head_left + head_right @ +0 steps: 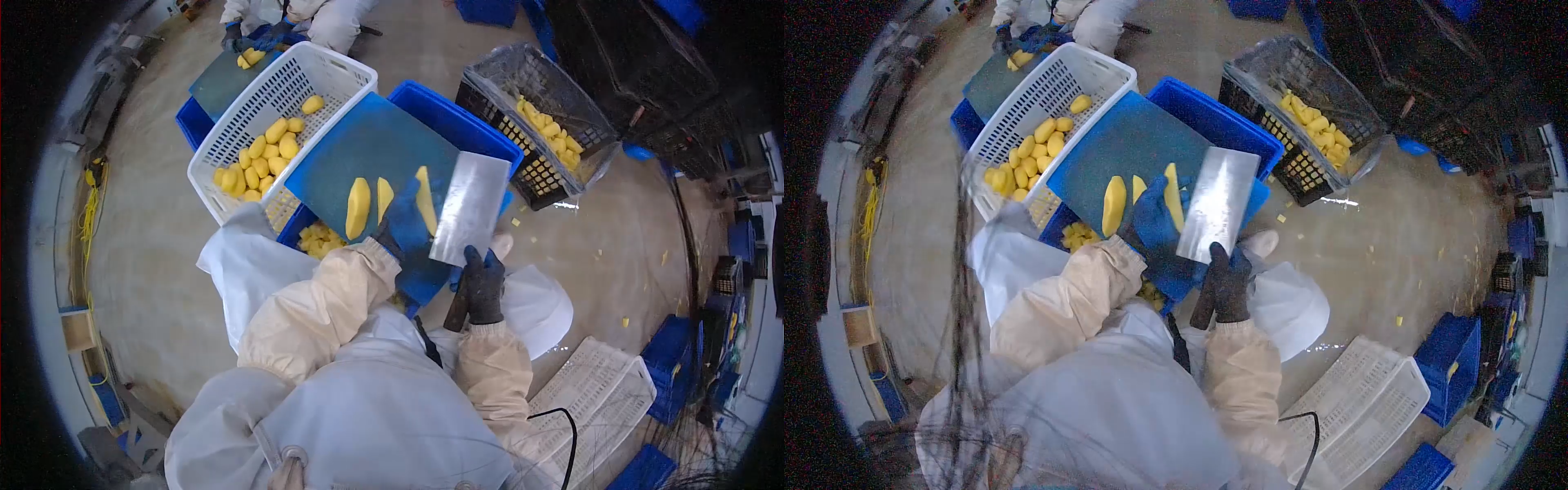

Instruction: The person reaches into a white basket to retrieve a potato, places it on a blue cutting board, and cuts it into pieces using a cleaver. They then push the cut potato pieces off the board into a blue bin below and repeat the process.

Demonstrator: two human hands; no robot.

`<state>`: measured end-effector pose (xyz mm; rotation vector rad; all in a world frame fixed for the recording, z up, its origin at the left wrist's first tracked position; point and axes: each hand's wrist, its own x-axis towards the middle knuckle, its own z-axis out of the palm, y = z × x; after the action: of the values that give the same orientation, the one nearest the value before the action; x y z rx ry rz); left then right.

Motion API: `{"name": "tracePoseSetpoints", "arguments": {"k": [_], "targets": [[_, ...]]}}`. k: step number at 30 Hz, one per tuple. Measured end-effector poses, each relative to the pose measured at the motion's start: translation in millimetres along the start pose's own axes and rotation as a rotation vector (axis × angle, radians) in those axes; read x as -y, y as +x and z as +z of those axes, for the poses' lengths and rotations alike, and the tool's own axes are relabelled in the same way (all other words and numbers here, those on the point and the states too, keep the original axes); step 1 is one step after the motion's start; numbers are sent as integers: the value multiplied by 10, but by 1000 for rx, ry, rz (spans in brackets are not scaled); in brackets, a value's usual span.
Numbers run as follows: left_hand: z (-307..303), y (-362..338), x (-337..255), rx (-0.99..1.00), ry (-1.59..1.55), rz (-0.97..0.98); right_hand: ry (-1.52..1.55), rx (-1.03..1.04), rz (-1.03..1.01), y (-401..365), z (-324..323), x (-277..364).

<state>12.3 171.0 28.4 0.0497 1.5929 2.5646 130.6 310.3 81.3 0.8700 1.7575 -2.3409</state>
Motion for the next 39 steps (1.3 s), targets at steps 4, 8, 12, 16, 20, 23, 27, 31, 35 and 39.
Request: {"name": "tracePoseSetpoints", "arguments": {"k": [4,8,12,16,20,23,27,31,35,39], "targets": [[-20,-43,-397,-71,-705,-497,146,-180,-125,112,-131,-35],[206,474,-393,86,-479,-533,109,-252,-99,65,-73,84],[834,1224,-964,540,-427,-237,117,-258,-194,133,-118,-61],[540,870,-1083,381,1502,387,126,-285,-92,91,-84,-13],[49,228,-597,312,1581,98,13,-171,-111,70,-85,-35],[-177,276,-315,456,1775,426,-307,-214,-254,277,-161,-424],[-258,460,-300,669,1855,398,-312,-138,-127,191,-76,-303],[-188,366,-486,692,1906,114,-448,-180,-166,117,-42,-256],[-278,266,-375,488,1954,91,-828,-237,-352,103,-11,-348],[-463,251,-92,328,1841,221,-1188,-333,-521,96,19,-420]]}}
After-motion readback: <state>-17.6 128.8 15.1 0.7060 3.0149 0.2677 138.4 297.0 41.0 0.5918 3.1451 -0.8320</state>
